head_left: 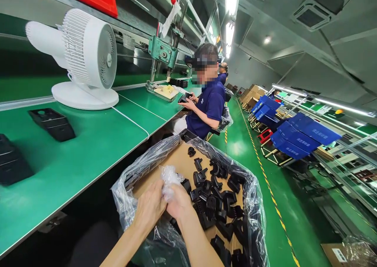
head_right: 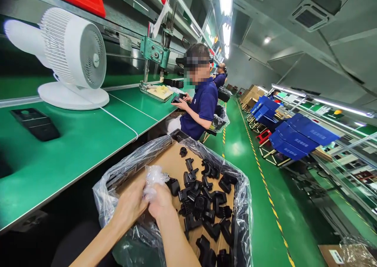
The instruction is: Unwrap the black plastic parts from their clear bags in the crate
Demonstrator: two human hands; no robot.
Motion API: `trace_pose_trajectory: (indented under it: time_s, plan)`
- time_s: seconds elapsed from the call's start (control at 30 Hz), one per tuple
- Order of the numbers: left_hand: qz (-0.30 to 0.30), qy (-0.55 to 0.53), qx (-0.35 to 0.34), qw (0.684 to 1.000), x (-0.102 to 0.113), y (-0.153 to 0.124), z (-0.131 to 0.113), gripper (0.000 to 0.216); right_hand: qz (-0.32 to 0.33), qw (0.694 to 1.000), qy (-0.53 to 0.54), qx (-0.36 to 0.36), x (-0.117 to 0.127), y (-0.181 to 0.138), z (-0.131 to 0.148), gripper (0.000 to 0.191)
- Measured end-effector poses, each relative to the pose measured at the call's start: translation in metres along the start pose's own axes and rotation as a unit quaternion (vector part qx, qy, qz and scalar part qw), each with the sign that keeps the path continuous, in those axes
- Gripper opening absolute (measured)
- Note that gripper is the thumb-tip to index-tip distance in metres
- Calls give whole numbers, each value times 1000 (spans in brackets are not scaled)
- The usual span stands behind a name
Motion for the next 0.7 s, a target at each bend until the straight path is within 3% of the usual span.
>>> trace_pose_trajectory:
  time_s: [0.13,0.3,0.5,0.57,0.7]
  plan:
    - [-23,51,44,997,-1,6,14,20,-32,994,102,-26,-5,-3,-8,28]
    - [-20,74,43,996,2,5,14,24,-96,983,153,-32,3,-4,-22,26]
    - [-4,38,5,999,6,2,2,19,-174,974,142,39,19,-8,-28,26]
    - [-6,14,13,1000,6,0,1,14,-178,973,133,59,20,-8,-28,27]
    - [-8,-51,54,997,14,-2,13,31,-133,982,122,47,12,-2,-26,36]
Point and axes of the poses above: each hand's wrist, its own y-axis towards the middle knuckle, its own x-axis out of the back of the hand, z = x × y, the point moved 8 cm from there along y, towards the middle knuckle, and after that the axes turned 4 degrees about y, right-handed, at the moved point
